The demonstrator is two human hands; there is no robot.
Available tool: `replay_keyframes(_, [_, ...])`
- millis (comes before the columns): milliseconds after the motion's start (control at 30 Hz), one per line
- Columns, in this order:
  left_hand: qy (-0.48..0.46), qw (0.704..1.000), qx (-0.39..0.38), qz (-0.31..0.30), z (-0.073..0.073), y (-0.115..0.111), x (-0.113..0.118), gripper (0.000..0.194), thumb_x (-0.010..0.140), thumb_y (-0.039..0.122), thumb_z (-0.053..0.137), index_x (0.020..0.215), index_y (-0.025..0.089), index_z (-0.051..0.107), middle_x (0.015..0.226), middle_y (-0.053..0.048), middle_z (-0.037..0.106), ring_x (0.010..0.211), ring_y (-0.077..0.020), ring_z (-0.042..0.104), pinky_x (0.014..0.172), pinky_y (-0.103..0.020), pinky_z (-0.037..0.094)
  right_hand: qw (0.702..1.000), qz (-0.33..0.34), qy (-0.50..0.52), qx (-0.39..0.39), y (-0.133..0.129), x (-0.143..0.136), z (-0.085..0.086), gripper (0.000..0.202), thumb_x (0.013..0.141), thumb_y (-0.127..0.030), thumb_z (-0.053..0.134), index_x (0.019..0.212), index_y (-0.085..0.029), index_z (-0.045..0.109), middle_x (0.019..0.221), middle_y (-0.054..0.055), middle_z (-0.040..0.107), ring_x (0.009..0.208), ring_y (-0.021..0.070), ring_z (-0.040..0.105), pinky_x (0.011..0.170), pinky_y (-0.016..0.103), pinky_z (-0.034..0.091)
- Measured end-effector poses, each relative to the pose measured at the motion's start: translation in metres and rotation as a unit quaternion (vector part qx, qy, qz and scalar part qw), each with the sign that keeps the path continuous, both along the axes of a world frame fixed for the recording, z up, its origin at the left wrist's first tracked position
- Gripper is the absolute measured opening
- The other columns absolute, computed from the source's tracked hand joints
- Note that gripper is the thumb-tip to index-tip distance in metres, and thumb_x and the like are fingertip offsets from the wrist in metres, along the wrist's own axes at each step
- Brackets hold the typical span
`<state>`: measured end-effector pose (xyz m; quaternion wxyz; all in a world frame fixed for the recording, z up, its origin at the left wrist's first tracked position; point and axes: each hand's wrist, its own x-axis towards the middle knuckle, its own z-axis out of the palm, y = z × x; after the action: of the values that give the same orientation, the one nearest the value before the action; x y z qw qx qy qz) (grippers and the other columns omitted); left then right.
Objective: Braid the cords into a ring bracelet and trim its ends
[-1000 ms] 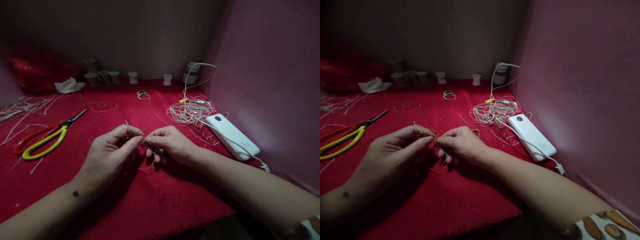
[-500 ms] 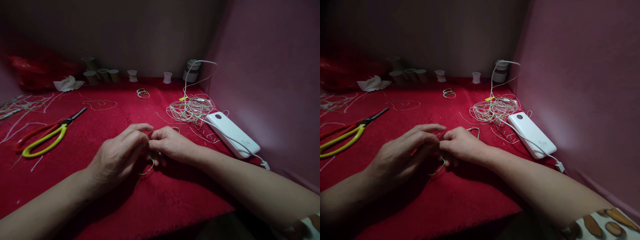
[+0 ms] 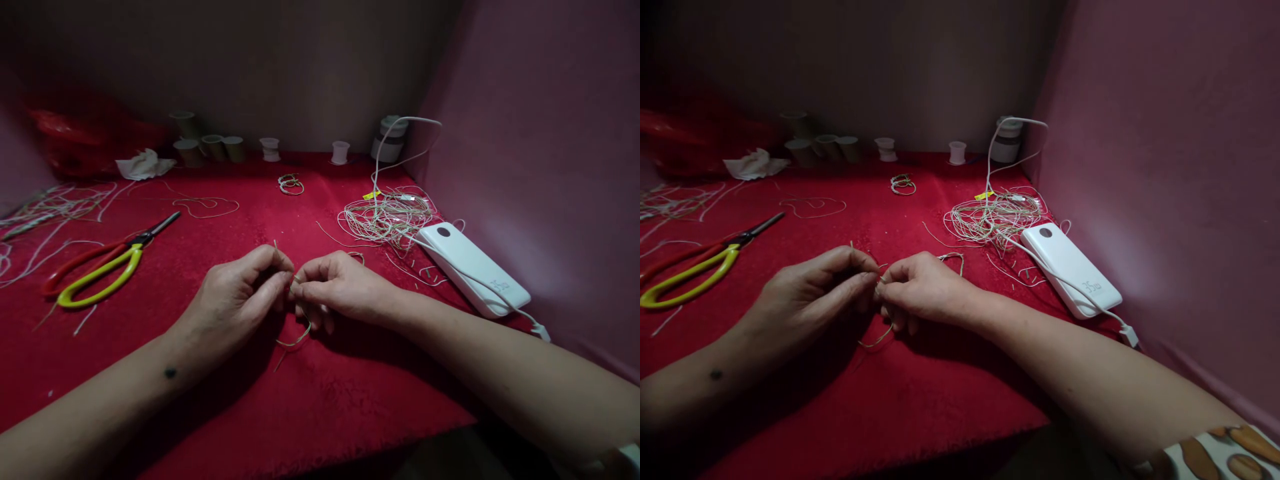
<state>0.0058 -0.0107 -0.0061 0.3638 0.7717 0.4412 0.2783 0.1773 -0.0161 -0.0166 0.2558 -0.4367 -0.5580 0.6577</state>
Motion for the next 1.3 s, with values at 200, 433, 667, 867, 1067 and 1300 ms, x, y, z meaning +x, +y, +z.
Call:
replay_keyframes(200, [-0.003,0.997,-0.078,-0.001,0.002,0.002,0.001,0.024,0.089,0.036,0.05,0.074,0.018,0.056,0.056,0.003,0.056,0.05,-0.0107,0.05,0.047,-0.019,0.038,1.0,-0.001,-0.017,0.015,-0.002,-0.001,0.001,0.021,0.08,-0.003,0.043,0.066,-0.014,0.055,0.05,-0.004,0.054,0.038,0.0065,0.051,0.035,0.015,0.042])
replay_keyframes(433, [0.03,0.998,-0.056,-0.021,-0.008,0.007,-0.002,0.024,0.09,0.036,0.049,0.077,0.019,0.06,0.056,0.003,0.053,0.05,-0.0104,0.048,0.047,-0.019,0.037,0.995,-0.029,-0.052,0.074,-0.006,-0.003,-0.006,0.018,0.08,-0.007,0.043,0.07,-0.017,0.053,0.053,-0.003,0.055,0.039,0.008,0.052,0.033,0.017,0.04])
replay_keyframes(667, [0.077,0.996,-0.011,-0.035,-0.007,0.007,-0.002,0.026,0.09,0.034,0.047,0.076,0.019,0.063,0.056,0.002,0.057,0.051,-0.0113,0.052,0.051,-0.021,0.039,0.993,-0.032,-0.07,0.085,-0.007,-0.004,-0.008,0.016,0.081,-0.011,0.044,0.07,-0.016,0.053,0.05,-0.003,0.055,0.035,0.008,0.05,0.032,0.017,0.039])
replay_keyframes(867, [0.137,0.977,0.154,-0.06,-0.006,0.005,-0.006,0.024,0.087,0.027,0.047,0.073,0.016,0.063,0.065,-0.004,0.062,0.058,-0.0137,0.055,0.056,-0.024,0.04,0.99,-0.034,-0.091,0.099,-0.008,-0.004,-0.006,0.017,0.083,-0.013,0.044,0.069,-0.017,0.054,0.05,-0.003,0.055,0.035,0.0085,0.049,0.033,0.018,0.038])
replay_keyframes(1067, [0.198,0.947,0.232,-0.103,-0.018,0.002,-0.012,0.023,0.089,0.018,0.039,0.077,0.016,0.059,0.071,-0.004,0.055,0.057,-0.0134,0.052,0.054,-0.026,0.037,0.971,-0.037,-0.155,0.177,-0.009,-0.004,-0.003,0.018,0.082,-0.011,0.047,0.067,-0.016,0.056,0.049,-0.003,0.054,0.041,0.0075,0.049,0.044,0.019,0.037])
replay_keyframes(1300, [0.205,0.948,0.228,-0.08,-0.011,-0.001,-0.009,0.022,0.088,0.018,0.038,0.067,0.019,0.046,0.061,0.001,0.045,0.05,-0.0118,0.041,0.05,-0.027,0.031,0.935,-0.086,-0.195,0.284,-0.016,-0.007,-0.003,0.015,0.08,-0.007,0.051,0.069,-0.015,0.058,0.06,-0.001,0.056,0.057,0.0089,0.048,0.057,0.022,0.035])
